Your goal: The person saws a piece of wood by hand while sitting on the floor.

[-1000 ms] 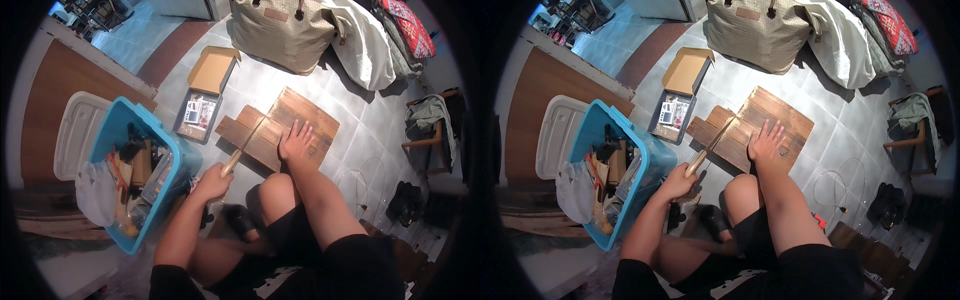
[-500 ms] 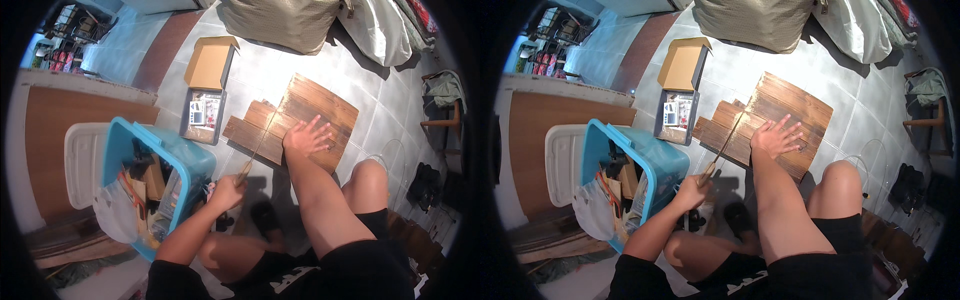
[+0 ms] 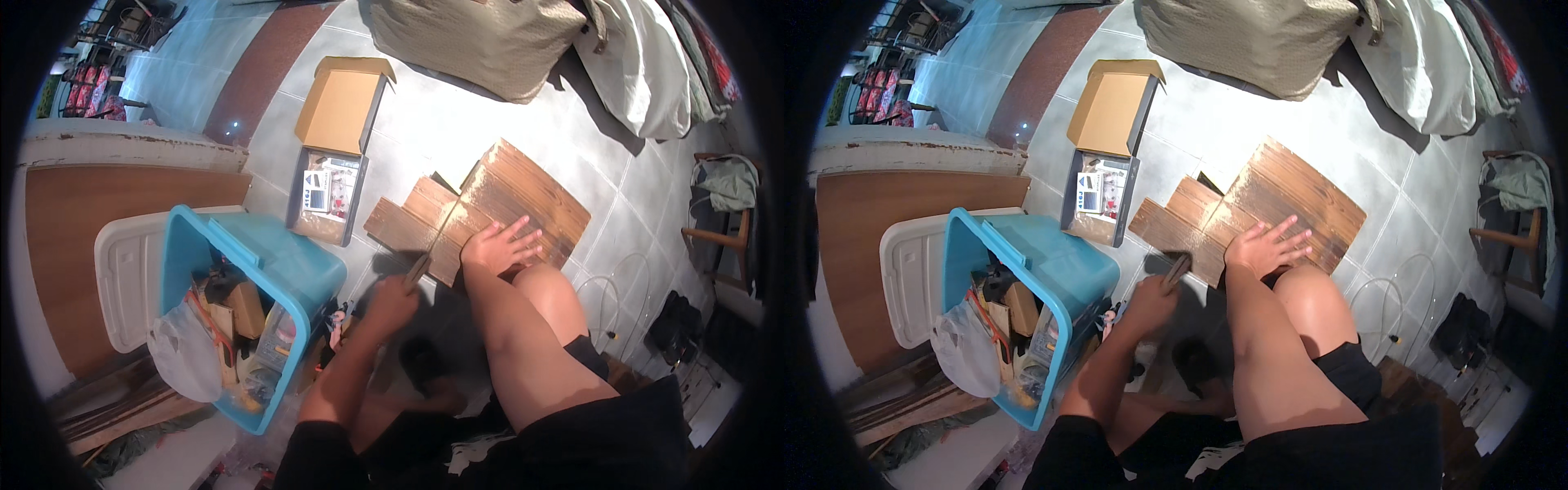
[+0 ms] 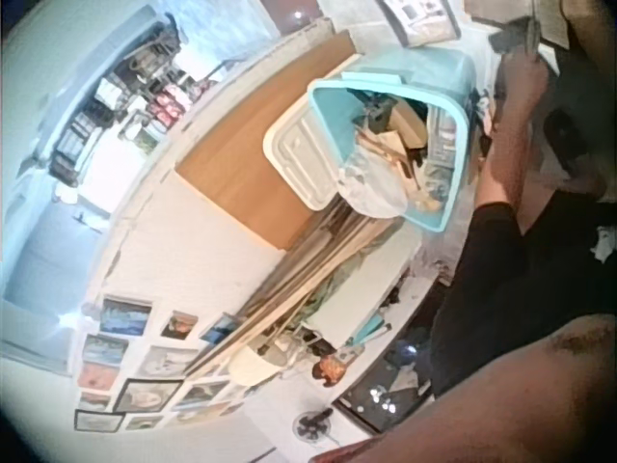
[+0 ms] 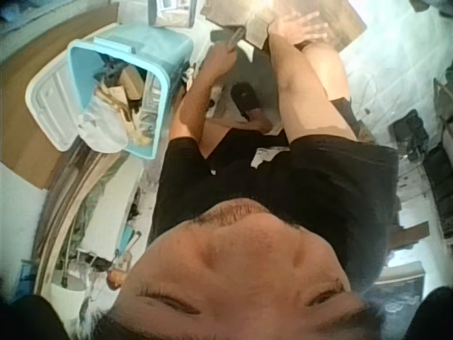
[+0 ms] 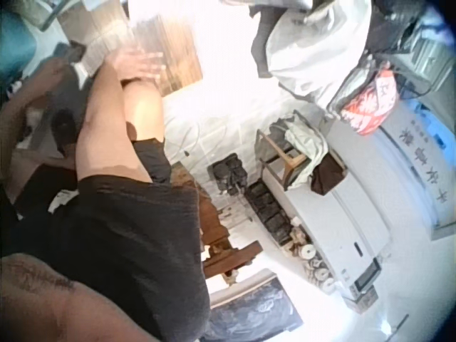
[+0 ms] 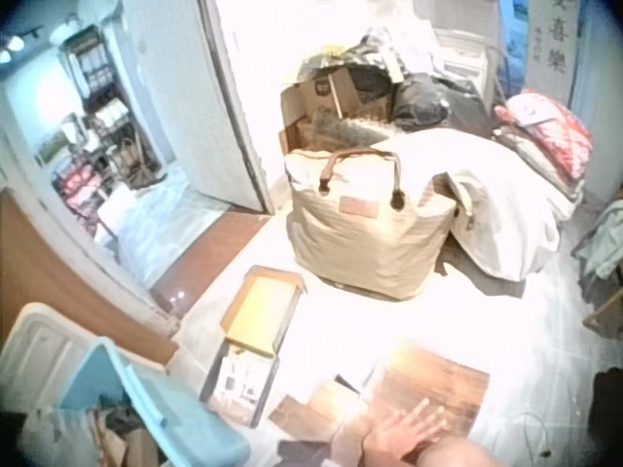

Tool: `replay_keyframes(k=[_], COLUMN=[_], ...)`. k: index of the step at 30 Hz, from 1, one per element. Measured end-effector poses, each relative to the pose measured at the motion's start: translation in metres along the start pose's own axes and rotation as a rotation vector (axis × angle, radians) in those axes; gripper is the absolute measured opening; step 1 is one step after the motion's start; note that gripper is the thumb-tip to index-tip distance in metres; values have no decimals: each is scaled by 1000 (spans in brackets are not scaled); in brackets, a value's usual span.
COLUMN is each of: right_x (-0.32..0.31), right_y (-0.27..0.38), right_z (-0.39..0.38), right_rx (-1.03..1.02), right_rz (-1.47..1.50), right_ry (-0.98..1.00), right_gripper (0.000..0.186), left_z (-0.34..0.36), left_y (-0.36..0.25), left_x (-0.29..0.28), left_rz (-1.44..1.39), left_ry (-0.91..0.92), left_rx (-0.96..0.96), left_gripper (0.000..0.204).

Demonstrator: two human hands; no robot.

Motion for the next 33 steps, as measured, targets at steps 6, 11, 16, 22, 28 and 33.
replay_keyframes(k=[6,11,16,22,28,33], right_x=[11,3,11,1,6,1], right_y=[-10,-2,0,-5,1,1], right_z=[-1,2,-1,6,-2,-1], right_rx=[-50,-58,-58,-7,-51,35], right_rz=[40,49,39,-27,19,-130], right_ry=[-122,-117,-108,-44,-62,-18], right_gripper=[68,68,69,69,70,69], left_z=[33,-13,57,-15,57,4], left_y=[-4,9,-19,22,-23,13], left_x=[14,-7,10,3,9,7], left_rz=[-11,24,-30,89,-27,21], left_ry=[53,115,12,92,-3,109], left_rx=[-20,-69,2,39,-3,-95], left_gripper=[27,28,26,25,25,27])
Point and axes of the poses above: each hand's wrist, its own z-axis towards the middle knuckle, its own x-axis out of the palm, y = z × x, the point moved 5 cm from there along z, towards the middle knuckle, and after that the axes turned 6 degrees about y, right-handed, at the moved point
